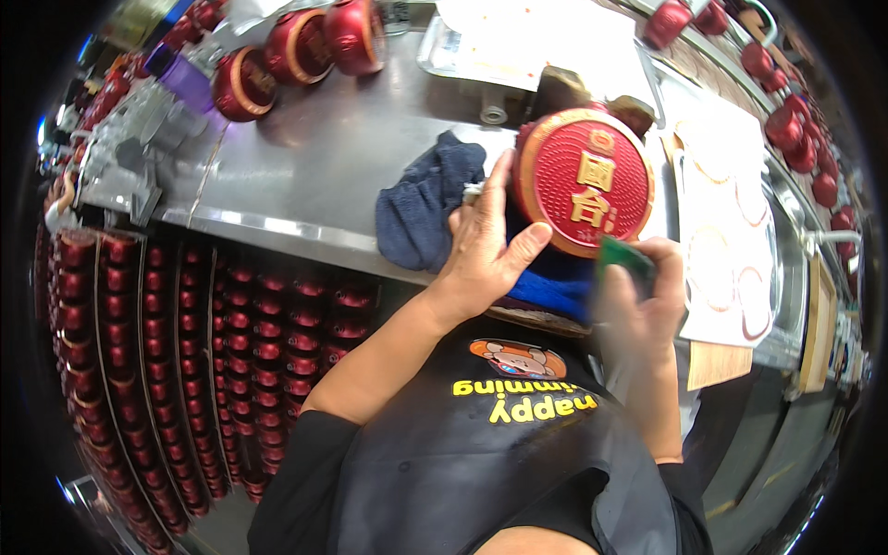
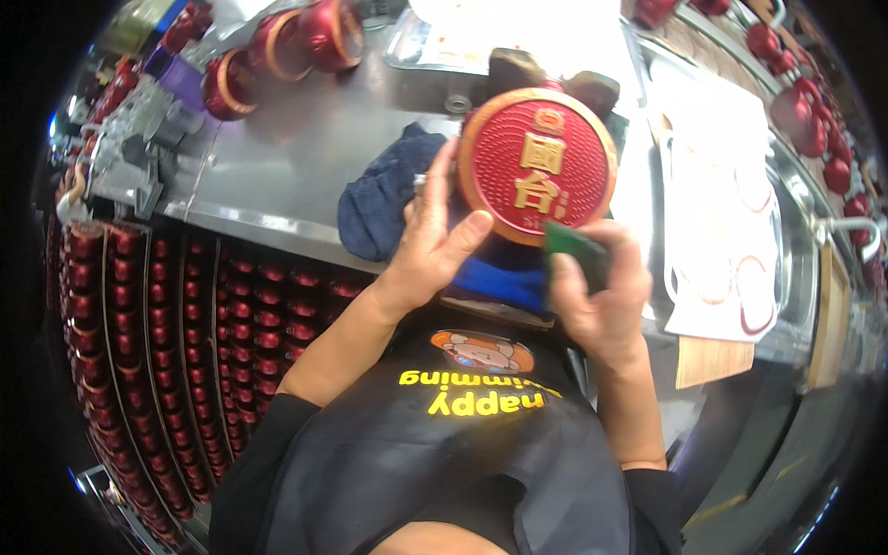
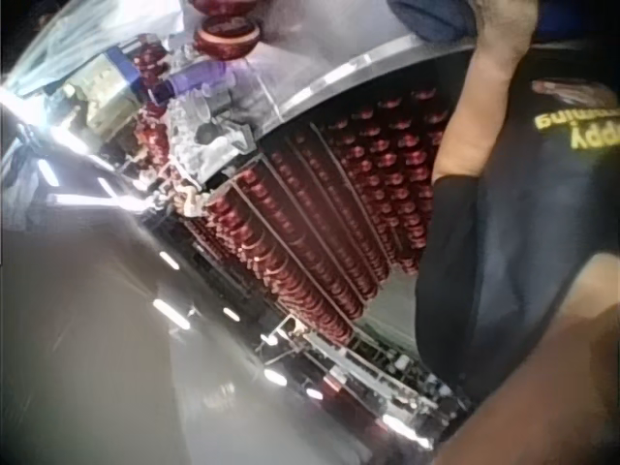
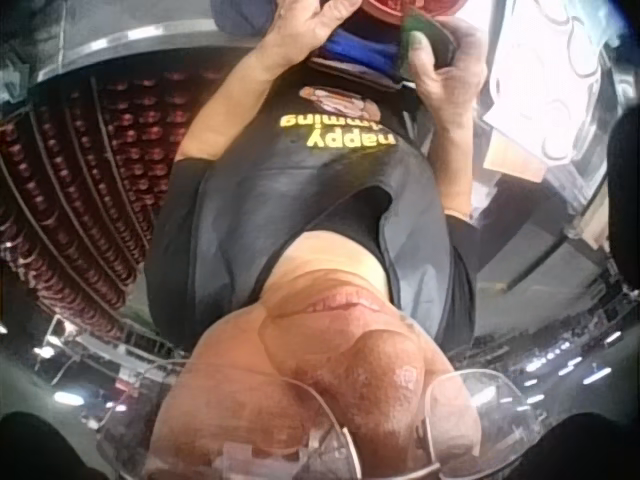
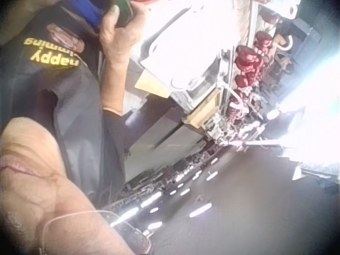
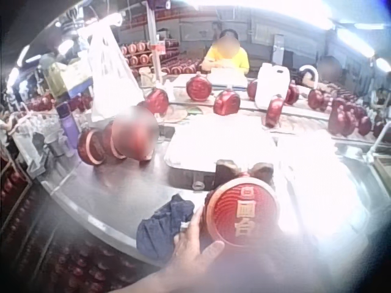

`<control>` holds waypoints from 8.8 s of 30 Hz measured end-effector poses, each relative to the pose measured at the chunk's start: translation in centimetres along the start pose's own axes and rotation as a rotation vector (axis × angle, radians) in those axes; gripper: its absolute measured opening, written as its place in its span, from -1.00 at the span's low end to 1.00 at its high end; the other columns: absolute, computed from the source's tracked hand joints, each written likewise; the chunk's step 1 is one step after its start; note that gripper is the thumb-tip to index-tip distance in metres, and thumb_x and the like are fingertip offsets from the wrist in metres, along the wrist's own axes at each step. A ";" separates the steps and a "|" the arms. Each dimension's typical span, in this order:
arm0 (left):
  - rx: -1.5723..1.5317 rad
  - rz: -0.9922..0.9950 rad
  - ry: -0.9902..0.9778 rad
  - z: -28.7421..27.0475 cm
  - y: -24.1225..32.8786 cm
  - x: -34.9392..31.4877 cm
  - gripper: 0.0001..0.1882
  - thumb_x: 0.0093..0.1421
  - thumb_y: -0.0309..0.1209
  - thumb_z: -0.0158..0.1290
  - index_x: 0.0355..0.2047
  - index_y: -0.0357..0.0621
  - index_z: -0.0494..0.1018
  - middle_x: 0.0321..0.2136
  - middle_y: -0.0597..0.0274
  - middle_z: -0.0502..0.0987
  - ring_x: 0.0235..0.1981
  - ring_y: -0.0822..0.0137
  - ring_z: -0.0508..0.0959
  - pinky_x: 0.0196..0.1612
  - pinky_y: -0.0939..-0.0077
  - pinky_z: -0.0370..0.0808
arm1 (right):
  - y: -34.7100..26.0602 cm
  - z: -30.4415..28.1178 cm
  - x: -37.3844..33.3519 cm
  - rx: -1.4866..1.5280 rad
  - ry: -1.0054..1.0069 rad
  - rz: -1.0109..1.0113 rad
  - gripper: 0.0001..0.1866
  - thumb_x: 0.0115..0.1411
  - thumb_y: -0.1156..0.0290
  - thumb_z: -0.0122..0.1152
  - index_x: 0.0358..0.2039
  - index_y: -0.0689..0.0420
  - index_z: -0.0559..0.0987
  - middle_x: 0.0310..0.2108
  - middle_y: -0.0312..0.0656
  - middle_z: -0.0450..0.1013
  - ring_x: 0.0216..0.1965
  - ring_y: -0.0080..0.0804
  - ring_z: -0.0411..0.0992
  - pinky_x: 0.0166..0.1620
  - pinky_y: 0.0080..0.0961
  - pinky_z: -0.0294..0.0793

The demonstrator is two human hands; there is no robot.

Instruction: The person applies gold stickers to red spherical objects using a green squeegee tool. They pick up each object, place a sticker on its surface, smooth it with the tool, and set it aside. The process is repeated for multiple objects.

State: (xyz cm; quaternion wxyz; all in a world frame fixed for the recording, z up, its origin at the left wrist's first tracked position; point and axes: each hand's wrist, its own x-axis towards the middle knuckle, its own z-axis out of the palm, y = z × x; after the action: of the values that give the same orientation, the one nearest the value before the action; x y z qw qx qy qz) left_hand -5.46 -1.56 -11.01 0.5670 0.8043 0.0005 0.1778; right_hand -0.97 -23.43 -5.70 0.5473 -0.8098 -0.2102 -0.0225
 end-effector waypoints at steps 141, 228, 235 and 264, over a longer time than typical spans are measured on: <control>0.757 0.746 -0.168 -0.3 8.8 9.4 -0.88 0.11 -0.50 0.10 -0.31 -0.07 0.54 -0.46 0.09 0.48 -0.37 0.03 0.57 -0.35 0.23 0.55 | 6.3 -0.5 2.2 0.151 0.223 0.000 -0.66 0.40 0.21 0.27 -0.08 0.27 0.52 -0.34 -0.12 0.51 -0.33 -0.38 0.48 -0.19 -0.45 0.49; 0.868 0.308 0.556 -16.1 -3.8 19.9 -0.60 0.22 -0.11 0.14 -0.37 -0.27 0.62 -0.36 -0.21 0.64 -0.28 -0.17 0.64 -0.19 0.04 0.55 | 11.9 -8.6 22.4 -0.545 -0.068 0.297 -0.59 0.40 0.13 0.12 -0.11 0.27 0.64 -0.17 -0.07 0.58 -0.29 -0.41 0.51 -0.31 -0.51 0.49; 1.040 0.215 0.646 -15.6 -4.4 21.7 -0.60 0.21 -0.05 0.22 -0.38 -0.20 0.58 -0.47 -0.13 0.65 -0.37 -0.13 0.69 -0.26 0.01 0.62 | 12.3 -7.1 23.5 -0.305 -0.177 0.384 -0.69 0.22 0.21 0.24 -0.42 0.25 0.55 -0.54 -0.25 0.46 -0.58 -0.56 0.34 -0.56 -0.49 0.28; 0.996 0.260 0.449 -12.3 0.0 19.4 -0.49 0.31 -0.27 0.20 0.18 -0.27 0.43 -0.09 -0.16 0.59 -0.10 -0.14 0.60 -0.04 0.12 0.55 | 19.8 -13.9 55.6 -0.780 0.279 -0.195 -0.46 0.22 -0.10 0.31 -0.07 0.13 0.71 -0.27 0.01 0.66 -0.17 -0.09 0.64 -0.02 -0.21 0.55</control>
State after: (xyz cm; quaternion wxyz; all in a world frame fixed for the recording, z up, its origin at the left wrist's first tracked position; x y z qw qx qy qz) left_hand 9.20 13.55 -1.88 0.0781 0.9107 0.1060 0.3915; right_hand 59.63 -24.52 -2.68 0.2186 -0.9217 -0.1853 -0.2614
